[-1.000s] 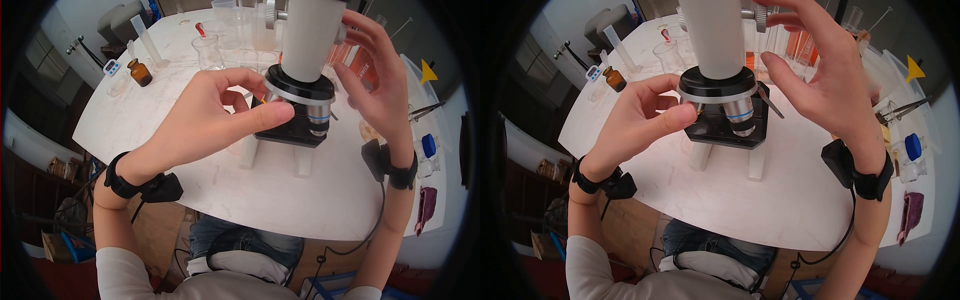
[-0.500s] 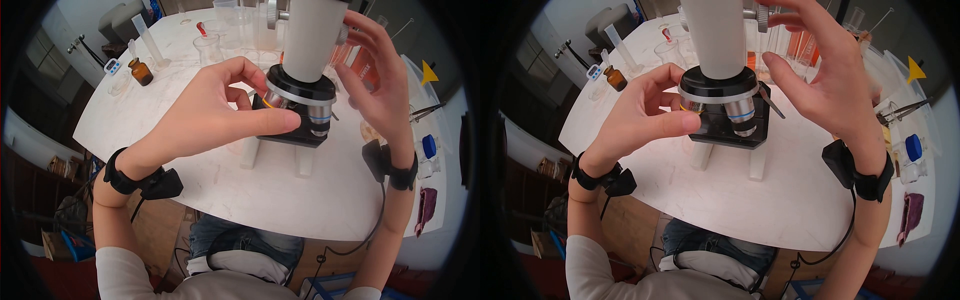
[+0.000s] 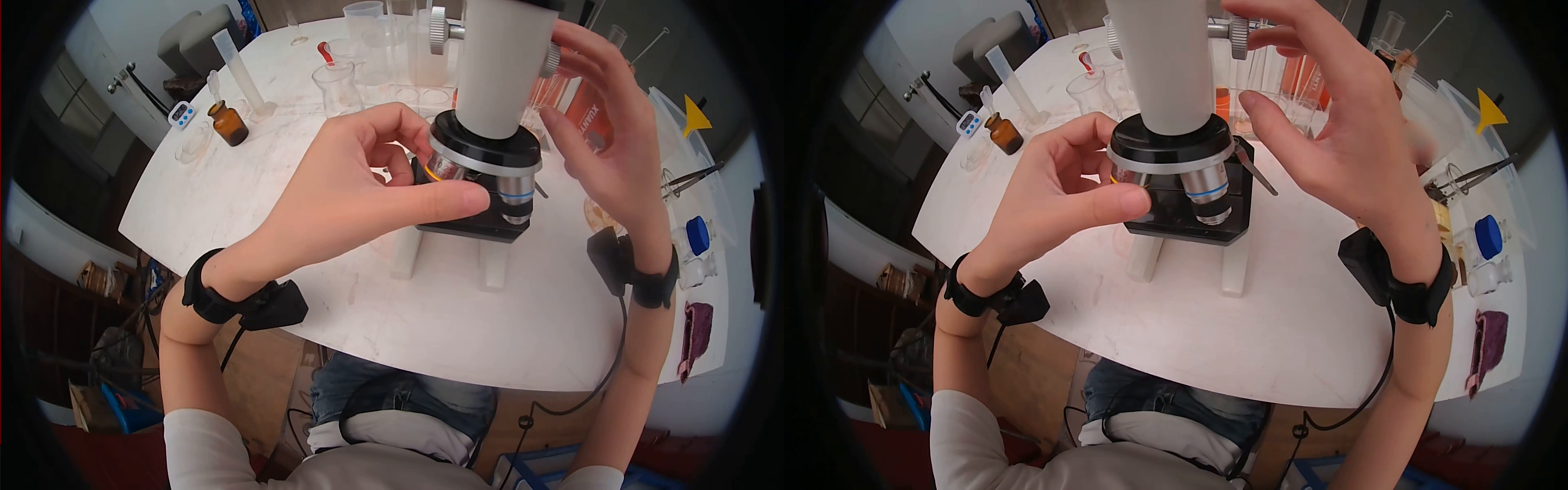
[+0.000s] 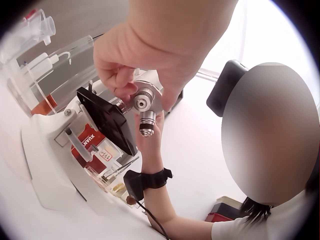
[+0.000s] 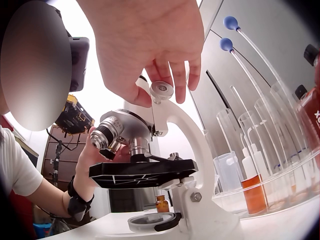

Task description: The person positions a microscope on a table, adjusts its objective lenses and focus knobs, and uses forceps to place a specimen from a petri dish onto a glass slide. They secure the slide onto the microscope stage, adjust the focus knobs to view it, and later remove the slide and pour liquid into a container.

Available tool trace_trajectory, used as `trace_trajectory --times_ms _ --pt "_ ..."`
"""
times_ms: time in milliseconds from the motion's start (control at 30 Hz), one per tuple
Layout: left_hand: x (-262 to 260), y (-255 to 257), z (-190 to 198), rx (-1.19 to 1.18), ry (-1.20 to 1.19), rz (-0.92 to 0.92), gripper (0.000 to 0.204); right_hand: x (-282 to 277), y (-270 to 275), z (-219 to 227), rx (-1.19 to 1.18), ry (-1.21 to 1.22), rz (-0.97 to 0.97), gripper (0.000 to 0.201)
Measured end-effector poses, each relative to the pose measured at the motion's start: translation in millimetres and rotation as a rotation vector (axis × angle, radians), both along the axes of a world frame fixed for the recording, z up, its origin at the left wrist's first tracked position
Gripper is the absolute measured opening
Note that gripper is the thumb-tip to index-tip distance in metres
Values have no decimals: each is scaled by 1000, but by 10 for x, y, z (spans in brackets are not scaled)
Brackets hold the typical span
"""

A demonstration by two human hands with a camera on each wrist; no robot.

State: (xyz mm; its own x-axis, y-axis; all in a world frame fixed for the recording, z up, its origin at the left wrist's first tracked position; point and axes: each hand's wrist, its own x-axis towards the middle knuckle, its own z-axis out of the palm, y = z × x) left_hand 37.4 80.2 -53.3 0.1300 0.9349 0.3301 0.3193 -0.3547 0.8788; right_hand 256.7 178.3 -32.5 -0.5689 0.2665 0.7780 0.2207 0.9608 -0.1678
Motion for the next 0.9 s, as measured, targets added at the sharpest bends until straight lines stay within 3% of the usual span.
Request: trace_trajectory --times_ms 300,333,400,500,633,733,800,900 --pt "21 -103 188 -346 -184 -144 35 -80 -95 83 66 0 -23 51" --pt "23 -102 142 -348 -184 -144 35 -103 -128 107 93 2 -36 50" --pt "26 -86 30 -72 -97 -62 36 -38 -40 101 55 -9 -6 51" --pt "-5 -95 73 -108 90 -13 38 -19 7 98 13 -25 36 51" --pt "18 -95 84 -91 118 22 36 -112 -140 116 74 8 -16 51" --pt "19 -102 91 -154 60 31 33 -114 -161 122 77 16 -16 51" --pt "56 -114 105 -170 -119 -18 30 -71 -37 94 65 15 30 51" --pt "44 -147 201 -271 -104 -48 32 -25 -2 99 21 0 82 52"
